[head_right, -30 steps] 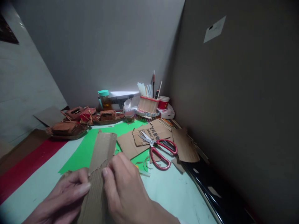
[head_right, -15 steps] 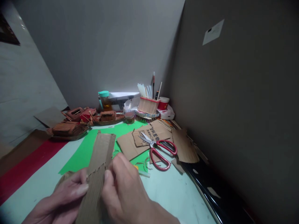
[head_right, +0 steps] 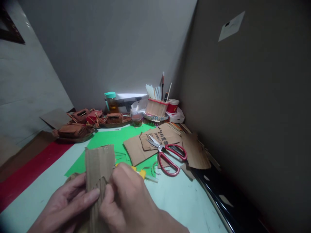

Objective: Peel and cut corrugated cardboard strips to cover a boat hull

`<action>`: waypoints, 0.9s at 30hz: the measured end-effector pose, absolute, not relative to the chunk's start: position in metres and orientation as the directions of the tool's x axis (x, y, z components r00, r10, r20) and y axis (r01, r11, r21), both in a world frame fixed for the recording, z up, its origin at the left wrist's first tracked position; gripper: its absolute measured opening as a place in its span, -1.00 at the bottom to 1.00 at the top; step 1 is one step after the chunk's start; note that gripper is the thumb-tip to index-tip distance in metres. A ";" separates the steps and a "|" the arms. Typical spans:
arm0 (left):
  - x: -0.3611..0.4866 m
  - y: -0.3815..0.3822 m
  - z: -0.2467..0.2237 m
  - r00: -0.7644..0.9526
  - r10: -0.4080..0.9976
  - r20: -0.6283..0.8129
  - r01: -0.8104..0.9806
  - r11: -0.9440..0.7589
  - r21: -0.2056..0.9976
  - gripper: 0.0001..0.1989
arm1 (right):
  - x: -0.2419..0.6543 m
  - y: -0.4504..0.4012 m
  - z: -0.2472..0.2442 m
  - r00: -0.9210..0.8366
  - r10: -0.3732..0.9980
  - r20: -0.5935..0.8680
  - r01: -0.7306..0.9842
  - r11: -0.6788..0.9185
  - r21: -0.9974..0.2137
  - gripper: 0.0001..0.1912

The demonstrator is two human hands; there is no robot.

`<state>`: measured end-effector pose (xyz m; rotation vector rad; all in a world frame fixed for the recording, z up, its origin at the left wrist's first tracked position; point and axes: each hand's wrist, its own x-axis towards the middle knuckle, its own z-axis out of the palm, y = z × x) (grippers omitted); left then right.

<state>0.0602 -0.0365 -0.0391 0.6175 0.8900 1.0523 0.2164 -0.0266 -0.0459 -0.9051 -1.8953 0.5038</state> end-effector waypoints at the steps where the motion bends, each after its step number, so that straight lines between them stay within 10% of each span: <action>1: 0.060 -0.036 -0.039 0.216 0.922 -0.321 -0.471 0.386 0.793 -0.61 | 0.217 -0.026 -0.045 -0.276 0.778 0.564 0.367 0.628 -0.686 -0.81; 27: 0.058 -0.034 -0.036 0.230 0.905 -0.358 -0.506 0.426 0.750 -0.58 | 0.219 -0.027 -0.034 -0.251 0.913 0.321 0.384 0.399 -0.833 -0.77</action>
